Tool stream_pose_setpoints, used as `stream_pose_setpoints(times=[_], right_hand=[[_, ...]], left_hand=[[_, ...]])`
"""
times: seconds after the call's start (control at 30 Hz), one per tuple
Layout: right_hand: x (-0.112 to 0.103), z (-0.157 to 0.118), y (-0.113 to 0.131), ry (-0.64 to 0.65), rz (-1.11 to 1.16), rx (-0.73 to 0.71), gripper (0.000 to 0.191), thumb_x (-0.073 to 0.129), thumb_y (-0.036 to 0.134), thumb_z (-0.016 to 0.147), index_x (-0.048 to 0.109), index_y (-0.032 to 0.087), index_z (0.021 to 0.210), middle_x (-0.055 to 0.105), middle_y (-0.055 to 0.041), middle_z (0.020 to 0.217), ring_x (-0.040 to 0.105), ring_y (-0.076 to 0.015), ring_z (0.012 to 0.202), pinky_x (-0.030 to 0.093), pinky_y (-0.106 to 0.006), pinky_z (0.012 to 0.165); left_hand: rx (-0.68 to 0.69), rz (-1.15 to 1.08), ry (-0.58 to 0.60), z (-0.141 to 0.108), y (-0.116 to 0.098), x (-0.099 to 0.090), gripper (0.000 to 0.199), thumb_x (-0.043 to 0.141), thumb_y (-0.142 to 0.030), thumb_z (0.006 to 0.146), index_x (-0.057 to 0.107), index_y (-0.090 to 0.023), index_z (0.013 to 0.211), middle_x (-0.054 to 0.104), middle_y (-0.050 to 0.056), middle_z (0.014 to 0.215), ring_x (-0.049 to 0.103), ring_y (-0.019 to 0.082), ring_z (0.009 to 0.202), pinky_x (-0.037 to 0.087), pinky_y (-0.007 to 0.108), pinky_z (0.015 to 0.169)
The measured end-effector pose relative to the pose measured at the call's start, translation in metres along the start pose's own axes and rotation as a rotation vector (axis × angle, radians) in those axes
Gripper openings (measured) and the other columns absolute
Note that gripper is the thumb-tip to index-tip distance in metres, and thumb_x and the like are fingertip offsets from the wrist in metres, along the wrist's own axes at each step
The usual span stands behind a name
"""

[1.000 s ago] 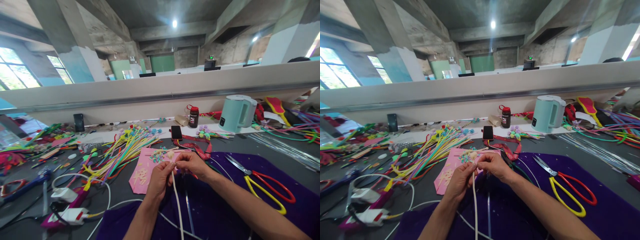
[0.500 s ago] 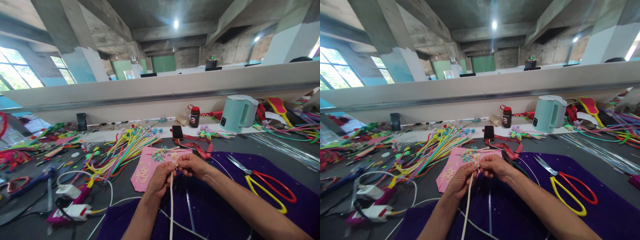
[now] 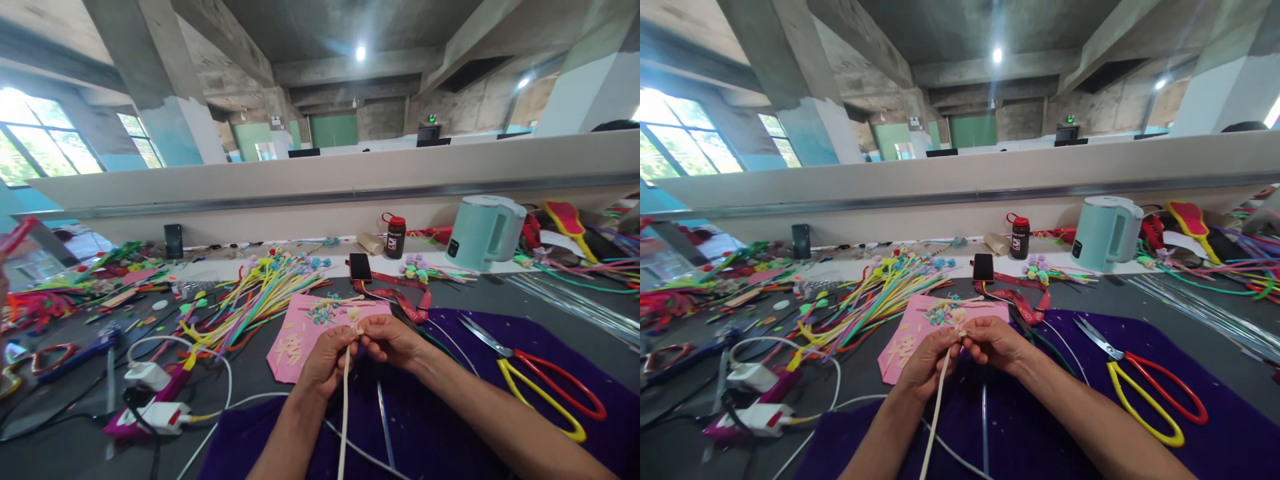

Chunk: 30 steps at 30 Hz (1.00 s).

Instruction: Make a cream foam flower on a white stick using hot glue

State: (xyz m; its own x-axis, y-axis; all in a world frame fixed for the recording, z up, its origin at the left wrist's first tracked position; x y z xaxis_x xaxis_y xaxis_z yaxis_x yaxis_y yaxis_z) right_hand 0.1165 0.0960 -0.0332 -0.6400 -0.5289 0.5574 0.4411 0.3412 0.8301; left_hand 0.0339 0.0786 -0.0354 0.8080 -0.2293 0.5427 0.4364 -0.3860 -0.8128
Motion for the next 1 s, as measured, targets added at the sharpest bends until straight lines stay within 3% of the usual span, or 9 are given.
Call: stream_pose_setpoints(times=[0.3,0.43,0.53,0.63,0.83,1.0], right_hand=[[-0.004,0.001,0.001,-0.024,-0.06,0.006,0.025,0.069,0.033,0.07,0.06,0.01,0.07,0.058,0.0003,0.057,0.047,-0.0037,0.037,0.032,-0.014,0.031],[-0.004,-0.005,0.016,-0.176,-0.273,-0.119,0.024,0.068,0.033,0.071,0.064,0.012,0.081,0.065,-0.0019,0.071,0.055,-0.0064,0.048,0.034,-0.014,0.036],[0.001,-0.009,0.025,-0.248,-0.446,-0.198,0.02,0.069,0.03,0.068,0.063,0.014,0.078,0.061,0.0022,0.06,0.053,-0.0069,0.046,0.035,-0.015,0.038],[-0.001,-0.01,0.028,-0.27,-0.506,-0.199,0.017,0.067,0.029,0.068,0.06,0.014,0.069,0.057,0.0043,0.05,0.047,-0.0054,0.04,0.033,-0.016,0.037],[-0.016,-0.009,0.035,-0.233,-0.514,-0.132,0.021,0.064,0.034,0.071,0.057,0.014,0.07,0.056,0.003,0.052,0.046,-0.0059,0.04,0.031,-0.016,0.037],[-0.016,-0.013,0.052,-0.271,-0.626,-0.23,0.019,0.063,0.033,0.073,0.058,0.015,0.074,0.059,0.0016,0.063,0.051,-0.0074,0.046,0.032,-0.018,0.04]], left_hand=[[-0.003,-0.006,-0.017,0.002,0.001,-0.002,0.017,0.064,-0.022,0.067,0.06,-0.006,0.065,0.049,-0.003,0.043,0.028,-0.002,0.027,0.015,0.012,0.028],[0.018,-0.035,-0.097,0.003,-0.002,-0.008,0.018,0.064,-0.023,0.065,0.057,-0.007,0.06,0.045,-0.004,0.041,0.027,-0.002,0.027,0.015,0.012,0.028],[0.029,-0.018,-0.131,0.003,-0.001,-0.01,0.021,0.064,-0.026,0.064,0.054,-0.009,0.055,0.042,-0.005,0.038,0.028,-0.001,0.027,0.017,0.012,0.029],[0.044,0.05,-0.132,0.0,-0.002,-0.008,0.027,0.064,-0.03,0.065,0.052,-0.011,0.052,0.04,-0.005,0.034,0.03,0.001,0.026,0.018,0.013,0.029],[0.145,0.239,-0.262,-0.01,-0.018,-0.014,0.029,0.07,-0.035,0.061,0.053,-0.012,0.056,0.047,-0.003,0.033,0.035,0.003,0.025,0.019,0.014,0.028],[0.11,0.198,-0.208,-0.009,-0.017,-0.014,0.029,0.068,-0.037,0.062,0.055,-0.011,0.058,0.049,-0.003,0.035,0.035,0.003,0.025,0.02,0.014,0.028]])
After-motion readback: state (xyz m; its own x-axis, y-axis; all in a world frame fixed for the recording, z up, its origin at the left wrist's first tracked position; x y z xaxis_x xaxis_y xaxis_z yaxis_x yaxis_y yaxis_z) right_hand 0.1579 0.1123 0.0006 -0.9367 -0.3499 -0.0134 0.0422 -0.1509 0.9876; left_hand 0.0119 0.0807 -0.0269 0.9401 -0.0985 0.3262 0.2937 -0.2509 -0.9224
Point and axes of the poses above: each hand's wrist, its own z-axis towards the middle knuckle, its own x-axis out of the palm, y = z × x, the point moved 7 cm from there along z, towards the middle knuckle
